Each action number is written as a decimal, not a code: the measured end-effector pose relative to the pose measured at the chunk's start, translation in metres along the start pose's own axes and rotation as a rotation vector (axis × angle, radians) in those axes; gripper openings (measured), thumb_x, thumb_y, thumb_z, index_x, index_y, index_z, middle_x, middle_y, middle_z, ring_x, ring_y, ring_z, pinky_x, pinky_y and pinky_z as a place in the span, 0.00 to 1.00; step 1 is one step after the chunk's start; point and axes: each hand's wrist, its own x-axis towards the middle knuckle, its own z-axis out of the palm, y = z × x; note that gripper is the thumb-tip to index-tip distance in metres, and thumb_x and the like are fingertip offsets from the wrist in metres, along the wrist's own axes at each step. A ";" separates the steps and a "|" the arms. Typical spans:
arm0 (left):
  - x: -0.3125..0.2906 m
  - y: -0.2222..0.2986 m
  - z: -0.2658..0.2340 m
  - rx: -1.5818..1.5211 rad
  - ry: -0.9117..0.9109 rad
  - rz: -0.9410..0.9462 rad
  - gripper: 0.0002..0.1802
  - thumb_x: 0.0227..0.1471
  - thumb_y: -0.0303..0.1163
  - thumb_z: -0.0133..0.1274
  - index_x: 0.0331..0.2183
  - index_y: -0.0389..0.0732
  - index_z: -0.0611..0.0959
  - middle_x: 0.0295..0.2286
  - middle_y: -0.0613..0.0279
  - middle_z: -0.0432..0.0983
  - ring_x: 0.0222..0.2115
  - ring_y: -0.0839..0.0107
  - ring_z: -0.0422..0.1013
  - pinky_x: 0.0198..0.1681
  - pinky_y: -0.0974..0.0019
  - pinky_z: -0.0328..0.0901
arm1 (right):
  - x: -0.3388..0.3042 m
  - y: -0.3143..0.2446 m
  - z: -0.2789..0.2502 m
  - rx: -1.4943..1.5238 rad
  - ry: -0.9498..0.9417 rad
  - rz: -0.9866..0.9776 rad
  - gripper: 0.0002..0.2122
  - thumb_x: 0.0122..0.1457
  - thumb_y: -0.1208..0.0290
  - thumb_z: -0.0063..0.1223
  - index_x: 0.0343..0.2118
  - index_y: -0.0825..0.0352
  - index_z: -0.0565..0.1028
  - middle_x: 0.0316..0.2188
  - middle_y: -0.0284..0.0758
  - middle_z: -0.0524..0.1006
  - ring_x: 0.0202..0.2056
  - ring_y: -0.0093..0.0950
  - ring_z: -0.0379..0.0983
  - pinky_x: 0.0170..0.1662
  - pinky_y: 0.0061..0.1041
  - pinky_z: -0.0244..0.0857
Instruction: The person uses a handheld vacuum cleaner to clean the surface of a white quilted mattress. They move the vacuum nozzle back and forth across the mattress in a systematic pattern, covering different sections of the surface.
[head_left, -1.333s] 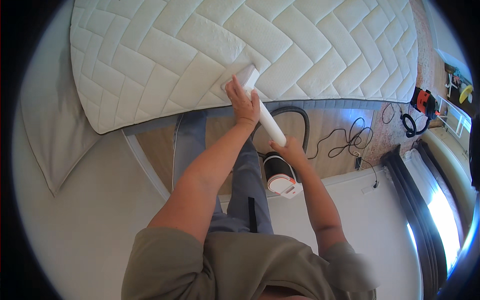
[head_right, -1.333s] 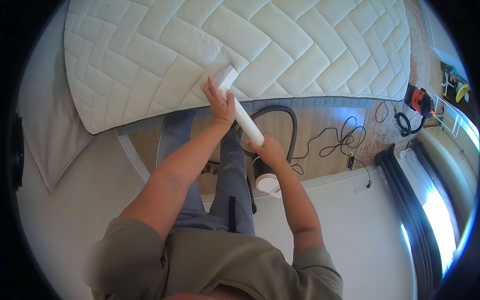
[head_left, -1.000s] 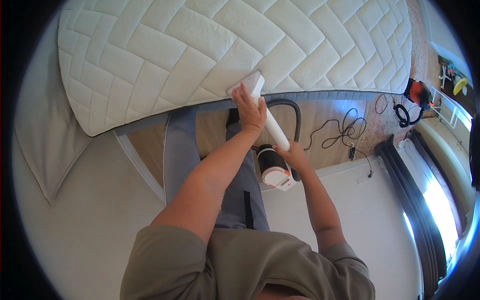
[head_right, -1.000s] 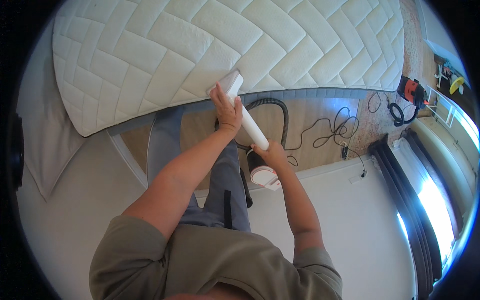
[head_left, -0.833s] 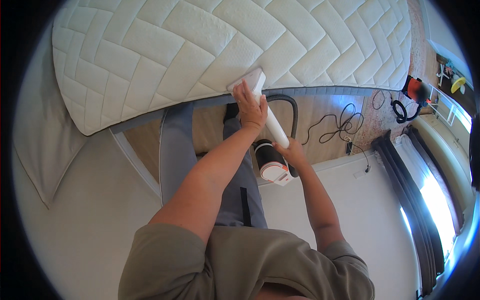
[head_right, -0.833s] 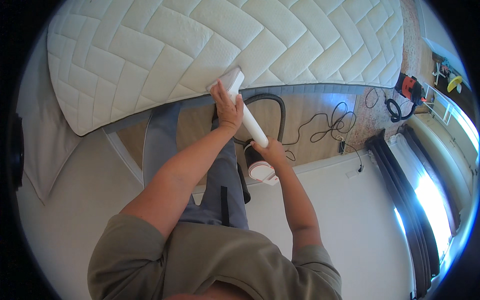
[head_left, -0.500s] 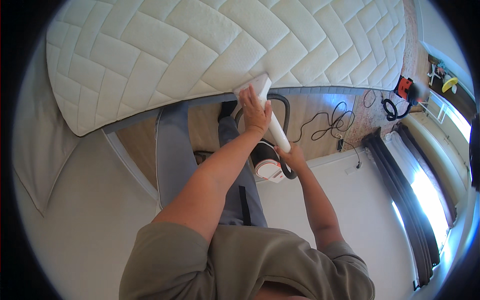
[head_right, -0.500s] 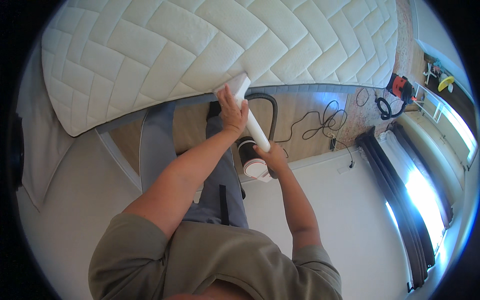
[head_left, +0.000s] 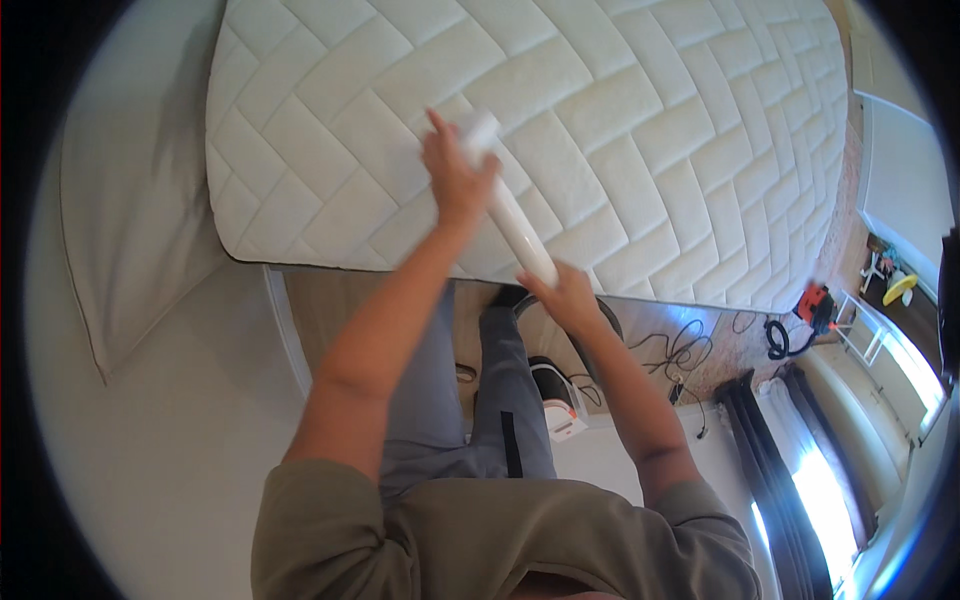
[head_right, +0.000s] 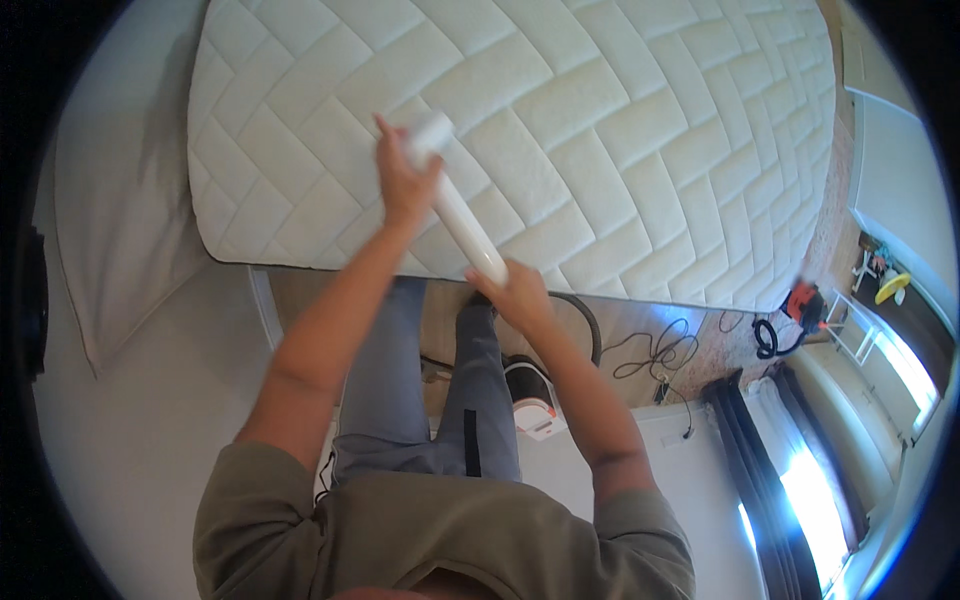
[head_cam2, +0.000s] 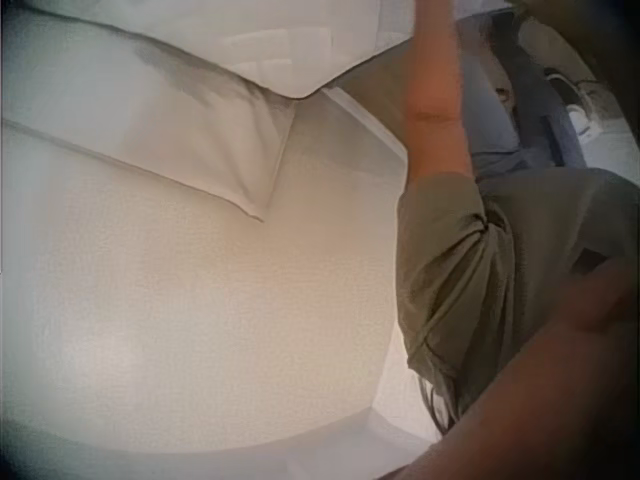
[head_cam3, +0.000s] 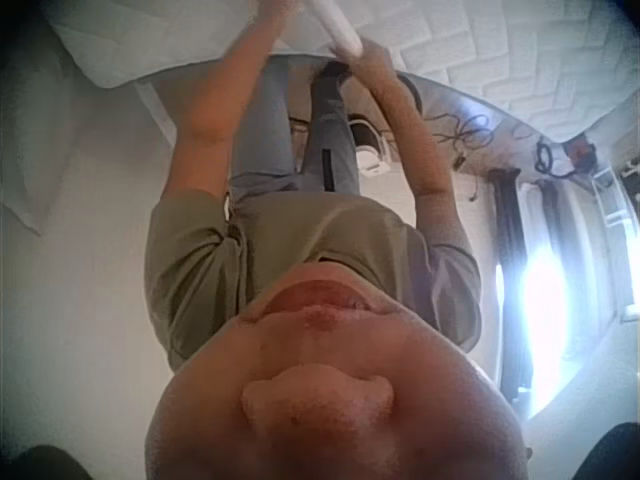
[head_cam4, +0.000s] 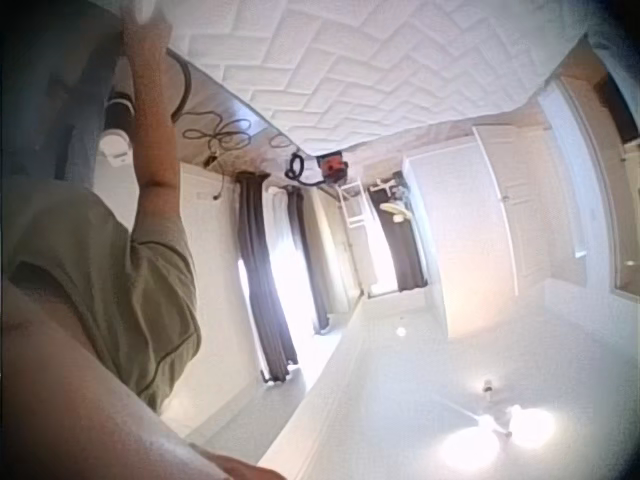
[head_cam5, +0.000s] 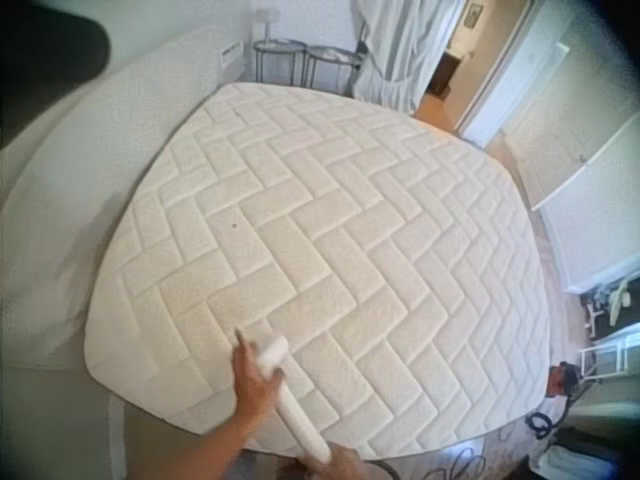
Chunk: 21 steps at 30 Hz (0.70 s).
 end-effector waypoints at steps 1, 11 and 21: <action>0.043 -0.009 -0.019 0.012 0.032 -0.029 0.62 0.42 0.35 0.63 0.68 0.34 0.43 0.53 0.40 0.65 0.56 0.43 0.59 0.64 0.46 0.51 | 0.033 -0.028 0.008 -0.022 0.000 -0.072 0.31 0.54 0.39 0.59 0.34 0.72 0.80 0.26 0.50 0.80 0.32 0.48 0.79 0.38 0.42 0.69; 0.361 -0.087 -0.107 0.293 0.237 0.043 0.48 0.54 0.34 0.54 0.67 0.30 0.49 0.49 0.37 0.68 0.50 0.46 0.67 0.55 0.55 0.65 | 0.225 -0.269 0.032 -0.008 -0.040 -0.200 0.35 0.53 0.35 0.57 0.33 0.75 0.80 0.25 0.48 0.81 0.32 0.43 0.81 0.37 0.40 0.74; 0.346 -0.116 -0.051 0.645 0.373 0.040 0.43 0.52 0.32 0.57 0.64 0.28 0.58 0.48 0.38 0.69 0.49 0.45 0.68 0.55 0.54 0.64 | 0.247 -0.236 0.042 -0.002 -0.093 -0.105 0.33 0.54 0.37 0.57 0.36 0.74 0.80 0.27 0.46 0.82 0.32 0.42 0.81 0.36 0.38 0.73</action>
